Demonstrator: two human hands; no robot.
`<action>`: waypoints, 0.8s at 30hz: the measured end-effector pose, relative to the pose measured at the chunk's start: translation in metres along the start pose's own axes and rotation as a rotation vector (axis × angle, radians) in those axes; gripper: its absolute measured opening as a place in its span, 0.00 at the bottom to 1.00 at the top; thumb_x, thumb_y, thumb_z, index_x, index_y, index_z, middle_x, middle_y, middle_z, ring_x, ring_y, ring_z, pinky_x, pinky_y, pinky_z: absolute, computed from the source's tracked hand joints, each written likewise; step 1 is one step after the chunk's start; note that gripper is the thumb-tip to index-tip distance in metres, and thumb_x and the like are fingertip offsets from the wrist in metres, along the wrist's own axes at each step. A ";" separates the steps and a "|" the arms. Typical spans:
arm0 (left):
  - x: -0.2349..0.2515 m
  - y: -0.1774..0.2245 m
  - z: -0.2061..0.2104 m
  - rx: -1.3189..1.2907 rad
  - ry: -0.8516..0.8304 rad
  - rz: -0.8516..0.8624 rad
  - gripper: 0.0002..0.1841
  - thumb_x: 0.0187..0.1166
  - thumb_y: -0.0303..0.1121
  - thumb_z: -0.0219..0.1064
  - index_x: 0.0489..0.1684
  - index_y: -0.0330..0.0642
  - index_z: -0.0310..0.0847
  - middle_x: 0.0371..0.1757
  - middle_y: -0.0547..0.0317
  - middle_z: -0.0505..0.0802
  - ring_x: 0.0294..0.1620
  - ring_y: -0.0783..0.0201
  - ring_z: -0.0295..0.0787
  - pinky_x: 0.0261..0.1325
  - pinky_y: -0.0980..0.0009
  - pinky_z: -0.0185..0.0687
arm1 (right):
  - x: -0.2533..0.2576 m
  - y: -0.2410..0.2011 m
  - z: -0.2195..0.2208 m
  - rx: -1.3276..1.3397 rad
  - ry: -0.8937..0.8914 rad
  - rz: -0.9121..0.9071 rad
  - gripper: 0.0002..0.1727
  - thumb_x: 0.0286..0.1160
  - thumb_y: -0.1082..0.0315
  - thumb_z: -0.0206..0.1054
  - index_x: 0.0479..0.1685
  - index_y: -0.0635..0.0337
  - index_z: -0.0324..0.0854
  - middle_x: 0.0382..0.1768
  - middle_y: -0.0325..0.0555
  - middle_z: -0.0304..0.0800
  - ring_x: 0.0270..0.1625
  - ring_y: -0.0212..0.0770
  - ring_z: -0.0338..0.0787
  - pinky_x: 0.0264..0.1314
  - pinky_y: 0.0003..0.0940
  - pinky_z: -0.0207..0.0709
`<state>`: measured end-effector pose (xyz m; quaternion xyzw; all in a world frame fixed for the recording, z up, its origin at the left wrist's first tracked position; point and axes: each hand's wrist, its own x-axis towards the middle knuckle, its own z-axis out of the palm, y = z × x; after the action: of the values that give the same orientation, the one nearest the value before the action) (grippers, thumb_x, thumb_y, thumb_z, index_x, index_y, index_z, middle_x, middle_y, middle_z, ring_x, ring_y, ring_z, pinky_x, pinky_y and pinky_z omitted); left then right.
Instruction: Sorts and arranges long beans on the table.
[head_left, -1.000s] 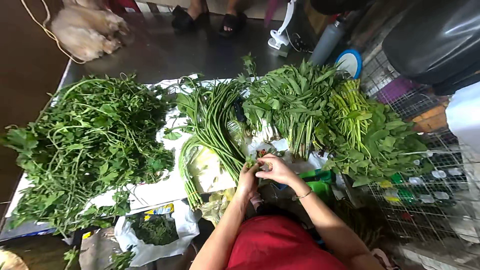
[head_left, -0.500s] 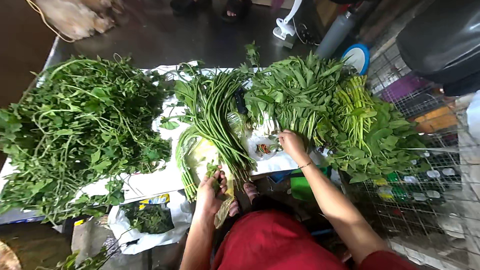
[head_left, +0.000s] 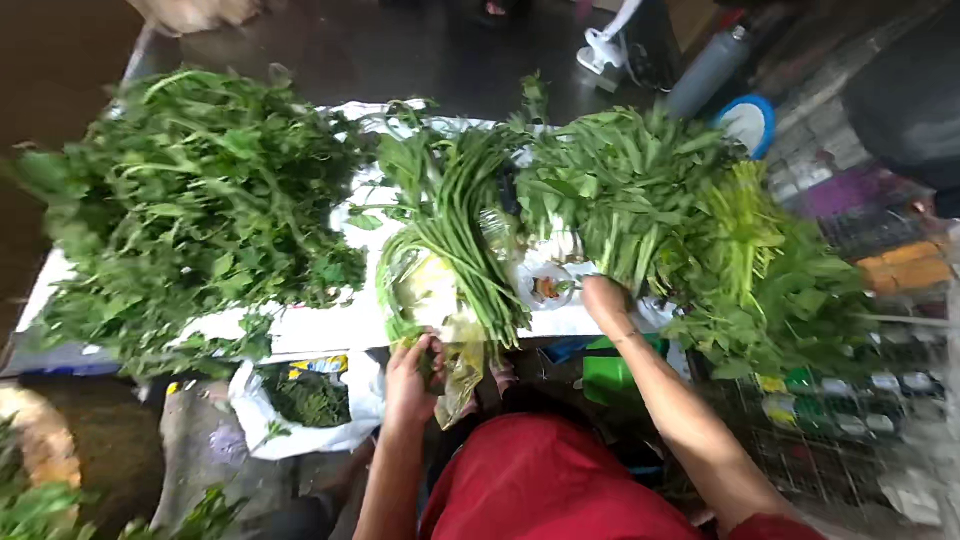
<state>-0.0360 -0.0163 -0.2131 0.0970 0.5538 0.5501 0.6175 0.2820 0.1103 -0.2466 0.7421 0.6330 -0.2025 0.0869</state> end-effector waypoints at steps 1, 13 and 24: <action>-0.004 -0.001 0.004 0.044 0.001 -0.032 0.13 0.94 0.32 0.46 0.61 0.37 0.75 0.29 0.60 0.85 0.18 0.73 0.75 0.18 0.79 0.71 | -0.011 -0.003 -0.014 0.046 0.012 -0.018 0.14 0.83 0.69 0.60 0.56 0.69 0.87 0.57 0.69 0.89 0.63 0.70 0.88 0.64 0.71 0.77; -0.015 -0.031 0.008 -0.201 -0.168 -0.034 0.11 0.93 0.35 0.50 0.46 0.39 0.76 0.20 0.66 0.81 0.15 0.77 0.72 0.18 0.82 0.70 | -0.123 -0.134 0.010 0.568 -0.061 -0.861 0.27 0.67 0.61 0.79 0.67 0.64 0.87 0.70 0.56 0.85 0.42 0.37 0.87 0.42 0.34 0.81; 0.046 0.007 -0.228 0.938 0.641 0.202 0.28 0.87 0.47 0.62 0.70 0.26 0.78 0.64 0.25 0.86 0.68 0.33 0.83 0.73 0.36 0.72 | -0.042 -0.055 -0.027 0.544 -0.030 -0.359 0.13 0.87 0.69 0.61 0.59 0.64 0.88 0.56 0.55 0.93 0.55 0.48 0.93 0.61 0.47 0.84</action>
<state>-0.2306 -0.0885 -0.3184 0.2414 0.8859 0.3039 0.2541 0.2289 0.0931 -0.1981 0.6117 0.6750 -0.3872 -0.1421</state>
